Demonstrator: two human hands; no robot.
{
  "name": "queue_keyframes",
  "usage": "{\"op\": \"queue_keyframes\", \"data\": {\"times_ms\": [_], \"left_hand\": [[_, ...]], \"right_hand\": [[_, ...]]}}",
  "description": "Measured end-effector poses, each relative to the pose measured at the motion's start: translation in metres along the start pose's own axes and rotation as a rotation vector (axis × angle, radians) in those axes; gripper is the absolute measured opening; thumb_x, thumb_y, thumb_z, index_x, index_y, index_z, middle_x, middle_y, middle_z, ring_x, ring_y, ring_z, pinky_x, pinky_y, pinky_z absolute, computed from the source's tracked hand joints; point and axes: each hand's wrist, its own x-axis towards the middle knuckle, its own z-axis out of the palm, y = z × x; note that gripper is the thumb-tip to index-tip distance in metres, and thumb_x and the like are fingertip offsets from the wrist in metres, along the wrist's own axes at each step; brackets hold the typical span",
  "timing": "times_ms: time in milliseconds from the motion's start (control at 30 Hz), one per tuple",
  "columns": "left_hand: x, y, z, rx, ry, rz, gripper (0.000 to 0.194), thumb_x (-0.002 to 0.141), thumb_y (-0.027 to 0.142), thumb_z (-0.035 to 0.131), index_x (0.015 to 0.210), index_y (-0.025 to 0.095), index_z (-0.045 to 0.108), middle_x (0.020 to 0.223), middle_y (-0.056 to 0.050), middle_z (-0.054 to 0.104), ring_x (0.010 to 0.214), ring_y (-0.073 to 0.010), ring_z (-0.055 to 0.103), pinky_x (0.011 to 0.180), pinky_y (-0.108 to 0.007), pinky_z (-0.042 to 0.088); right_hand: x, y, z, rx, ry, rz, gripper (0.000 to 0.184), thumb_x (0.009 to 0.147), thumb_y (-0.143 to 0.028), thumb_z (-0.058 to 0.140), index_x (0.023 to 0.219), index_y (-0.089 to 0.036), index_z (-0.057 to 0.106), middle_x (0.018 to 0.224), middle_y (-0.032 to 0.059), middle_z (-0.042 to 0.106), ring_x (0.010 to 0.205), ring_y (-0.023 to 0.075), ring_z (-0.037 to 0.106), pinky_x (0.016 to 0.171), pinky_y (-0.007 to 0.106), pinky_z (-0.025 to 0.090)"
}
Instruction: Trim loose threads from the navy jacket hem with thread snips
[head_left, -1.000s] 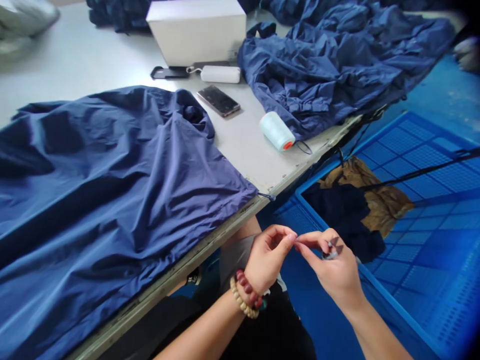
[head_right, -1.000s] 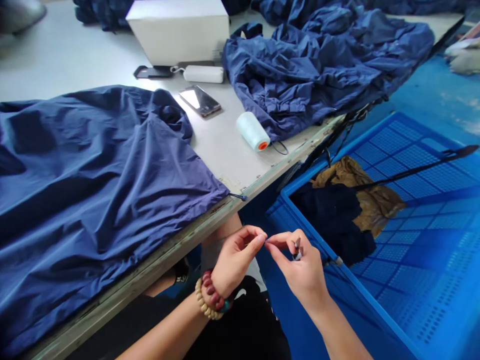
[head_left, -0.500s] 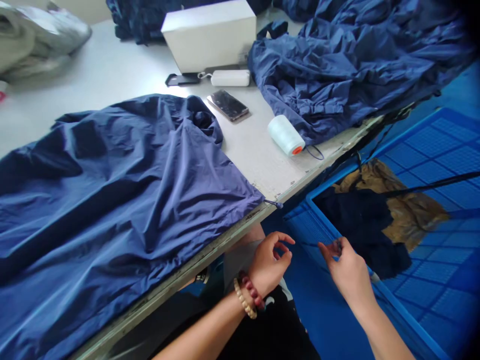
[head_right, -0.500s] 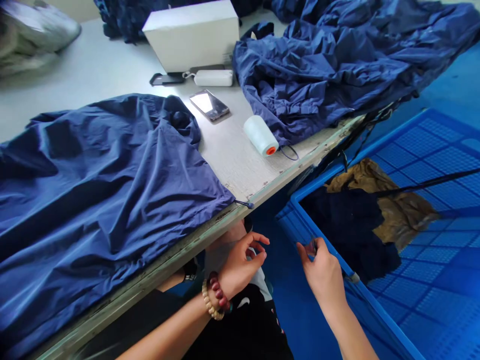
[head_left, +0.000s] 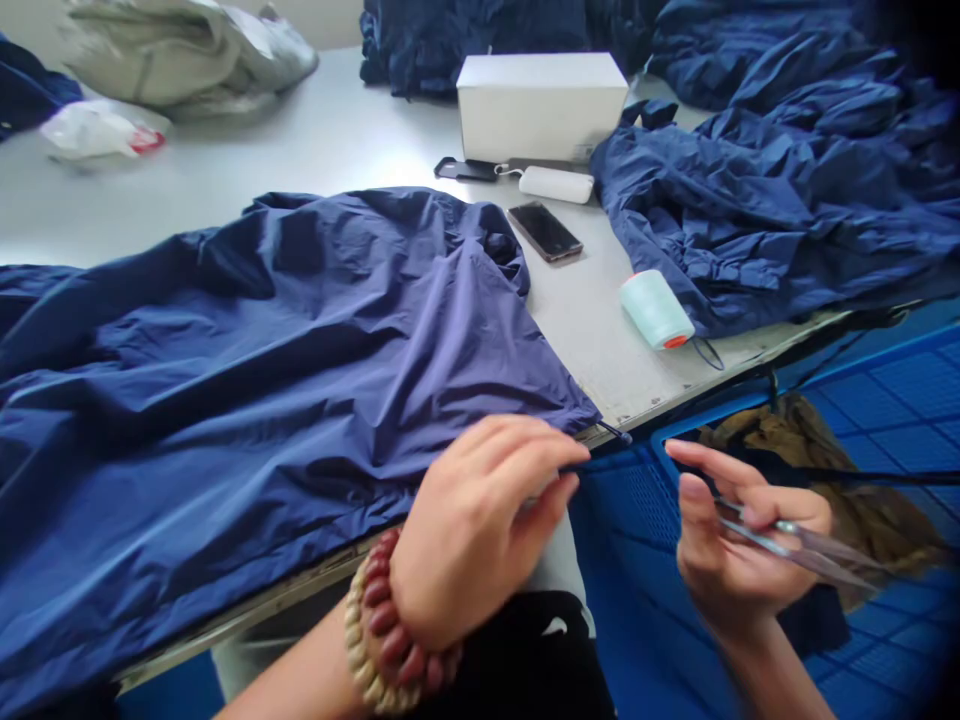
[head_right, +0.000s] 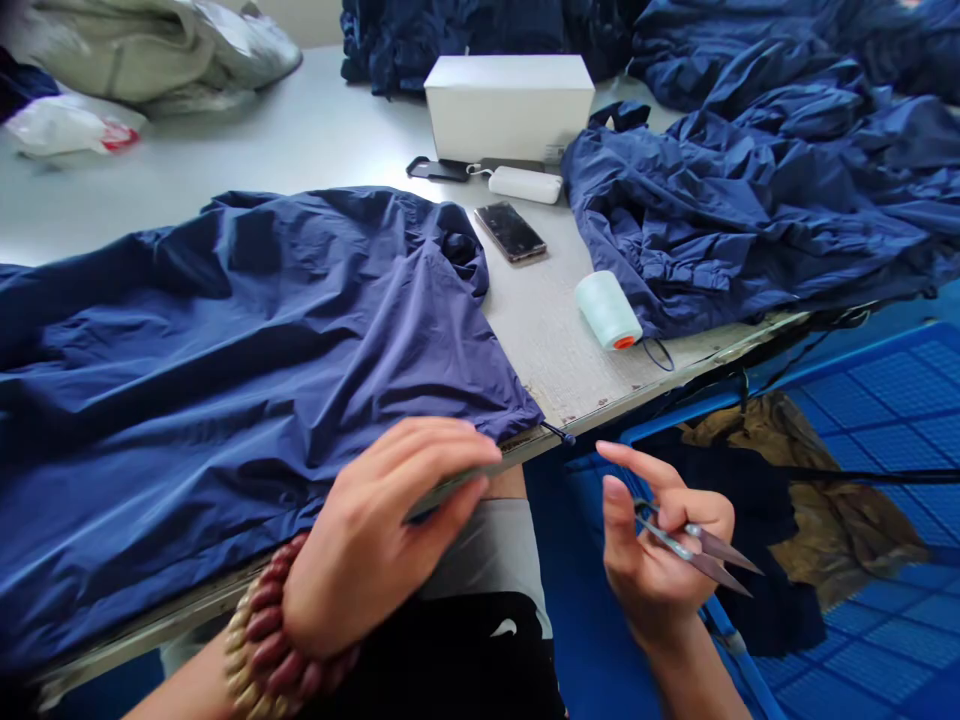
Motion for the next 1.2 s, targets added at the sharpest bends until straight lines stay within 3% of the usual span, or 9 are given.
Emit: {"op": "queue_keyframes", "data": {"times_ms": [67, 167, 300, 533, 767, 900, 1000, 1200], "left_hand": [[0.009, -0.02, 0.001, 0.202, 0.014, 0.055, 0.027, 0.103, 0.019, 0.067, 0.129, 0.024, 0.074, 0.133, -0.008, 0.078, 0.132, -0.0276, 0.068, 0.116, -0.046, 0.052], [0.015, -0.043, 0.011, 0.405, -0.071, 0.004, 0.038, 0.103, 0.026, 0.067, 0.14, 0.018, 0.069, 0.151, -0.014, 0.069, 0.149, -0.0348, 0.055, 0.123, -0.054, 0.047], [0.014, -0.051, 0.017, 0.496, -0.132, -0.119, 0.052, 0.103, 0.035, 0.069, 0.15, 0.013, 0.062, 0.164, -0.018, 0.057, 0.161, -0.0379, 0.041, 0.129, -0.056, 0.041], [0.016, -0.053, 0.01, 0.447, -0.137, -0.161, 0.055, 0.099, 0.038, 0.073, 0.149, 0.015, 0.064, 0.163, -0.017, 0.058, 0.162, -0.0382, 0.039, 0.13, -0.058, 0.04], [0.022, -0.049, 0.005, 0.439, -0.157, -0.155, 0.052, 0.097, 0.034, 0.076, 0.144, 0.013, 0.067, 0.159, -0.018, 0.061, 0.159, -0.0402, 0.041, 0.127, -0.058, 0.039], [0.038, -0.04, 0.007, 0.36, -0.119, -0.104, 0.025, 0.104, 0.031, 0.069, 0.124, 0.021, 0.078, 0.135, -0.009, 0.077, 0.131, -0.0318, 0.063, 0.114, -0.051, 0.045], [0.052, -0.039, 0.016, 0.375, -0.163, -0.096, 0.02, 0.106, 0.031, 0.064, 0.107, 0.021, 0.082, 0.111, -0.008, 0.08, 0.105, -0.028, 0.066, 0.097, -0.046, 0.047], [0.059, -0.046, 0.033, 0.432, -0.191, -0.101, 0.018, 0.102, 0.032, 0.071, 0.1, 0.019, 0.084, 0.1, -0.009, 0.078, 0.099, -0.0284, 0.064, 0.091, -0.045, 0.044]], "right_hand": [[0.016, -0.011, 0.023, 0.031, -0.092, -0.114, 0.047, 0.091, -0.021, 0.082, 0.097, -0.029, 0.036, 0.115, 0.0098, 0.081, 0.102, 0.0304, 0.082, 0.083, 0.047, 0.064], [0.035, -0.015, 0.049, -0.055, -0.336, -0.208, 0.039, 0.097, -0.019, 0.076, 0.101, -0.029, 0.038, 0.128, 0.0136, 0.079, 0.114, 0.0281, 0.079, 0.093, 0.049, 0.064], [0.045, -0.004, 0.063, -0.145, -0.514, -0.133, 0.035, 0.101, -0.028, 0.074, 0.105, -0.029, 0.039, 0.133, 0.015, 0.078, 0.119, 0.0263, 0.078, 0.094, 0.046, 0.064], [0.041, 0.003, 0.06, -0.25, -0.492, -0.212, 0.033, 0.102, -0.033, 0.074, 0.112, -0.029, 0.044, 0.126, 0.0111, 0.08, 0.11, 0.0235, 0.079, 0.085, 0.039, 0.064], [0.036, -0.007, 0.053, -0.09, -0.439, -0.188, 0.021, 0.107, -0.026, 0.06, 0.104, -0.028, 0.039, 0.136, 0.0176, 0.072, 0.136, 0.0305, 0.066, 0.112, 0.057, 0.05], [0.031, -0.019, 0.043, 0.071, -0.296, -0.079, 0.013, 0.112, -0.035, 0.046, 0.104, -0.026, 0.039, 0.131, 0.0202, 0.071, 0.127, 0.0353, 0.07, 0.109, 0.064, 0.048], [0.028, -0.026, 0.04, 0.097, -0.305, -0.028, 0.013, 0.113, -0.035, 0.045, 0.105, -0.025, 0.041, 0.126, 0.0187, 0.073, 0.122, 0.0344, 0.071, 0.106, 0.063, 0.051], [0.017, -0.025, 0.037, 0.142, -0.337, -0.021, 0.009, 0.112, -0.029, 0.048, 0.106, -0.025, 0.043, 0.125, 0.0162, 0.073, 0.121, 0.0322, 0.072, 0.105, 0.06, 0.053]]}}
